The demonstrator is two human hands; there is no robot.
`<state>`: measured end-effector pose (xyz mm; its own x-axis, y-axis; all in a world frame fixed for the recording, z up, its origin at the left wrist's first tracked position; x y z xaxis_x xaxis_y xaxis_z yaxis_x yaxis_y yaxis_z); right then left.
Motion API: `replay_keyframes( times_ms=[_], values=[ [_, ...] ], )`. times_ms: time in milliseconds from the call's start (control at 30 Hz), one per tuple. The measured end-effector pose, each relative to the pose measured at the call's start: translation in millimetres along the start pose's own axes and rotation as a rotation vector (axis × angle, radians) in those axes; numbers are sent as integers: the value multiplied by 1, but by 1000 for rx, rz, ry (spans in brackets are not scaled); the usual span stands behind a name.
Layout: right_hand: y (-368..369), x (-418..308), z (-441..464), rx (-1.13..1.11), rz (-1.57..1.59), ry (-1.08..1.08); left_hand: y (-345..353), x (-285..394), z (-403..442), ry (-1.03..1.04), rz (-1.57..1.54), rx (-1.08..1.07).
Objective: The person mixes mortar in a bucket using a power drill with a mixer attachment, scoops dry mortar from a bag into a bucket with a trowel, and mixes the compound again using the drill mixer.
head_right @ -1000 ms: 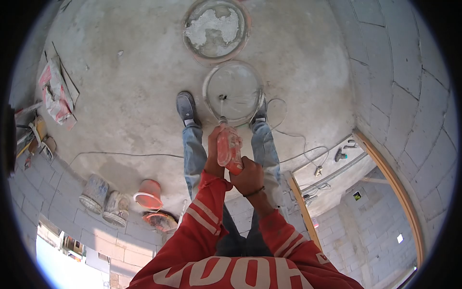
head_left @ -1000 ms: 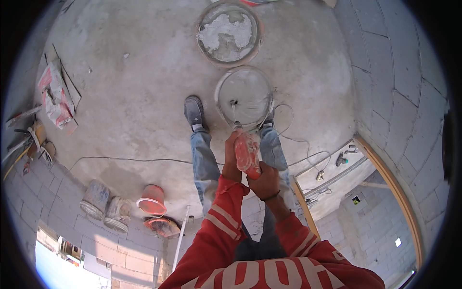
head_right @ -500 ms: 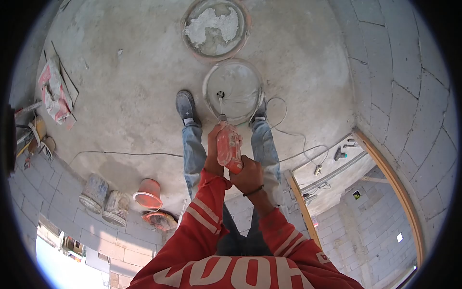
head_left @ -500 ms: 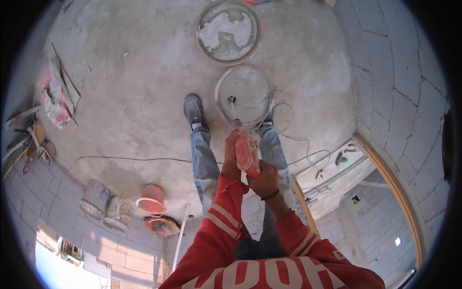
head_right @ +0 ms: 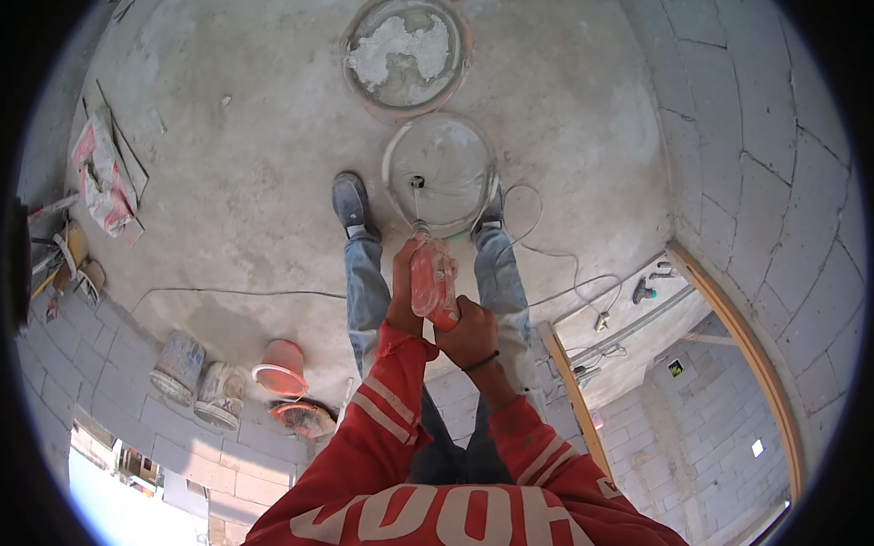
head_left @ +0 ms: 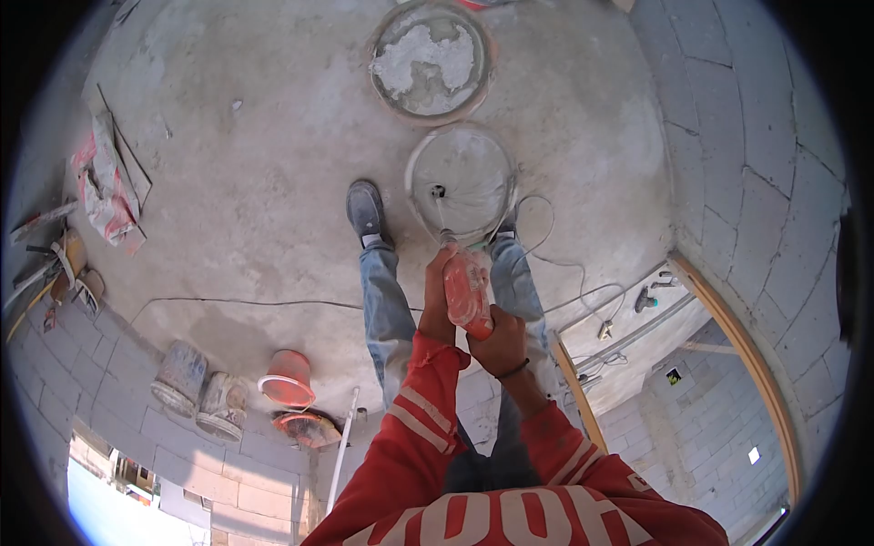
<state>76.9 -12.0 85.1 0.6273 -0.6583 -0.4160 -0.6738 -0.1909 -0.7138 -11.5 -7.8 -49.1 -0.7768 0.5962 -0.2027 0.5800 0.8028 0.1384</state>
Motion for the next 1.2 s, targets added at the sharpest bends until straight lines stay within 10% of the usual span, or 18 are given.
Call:
replay_keyframes(
  times_ms=[1200],
  values=[
    [-1,5,-5,52,18,-58,-11,-10,0,7,62,41]
  ],
)
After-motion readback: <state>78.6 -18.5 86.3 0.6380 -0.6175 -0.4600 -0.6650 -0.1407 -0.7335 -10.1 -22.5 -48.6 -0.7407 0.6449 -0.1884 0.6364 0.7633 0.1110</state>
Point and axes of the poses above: each hand's wrist, its own z-axis towards the middle knuckle, its own y-axis out of the palm, x = y × z, the point moved 9 cm from there along z, towards the middle knuckle, and after that the axes turned 14 degrees about x, right-handed, at the moved point
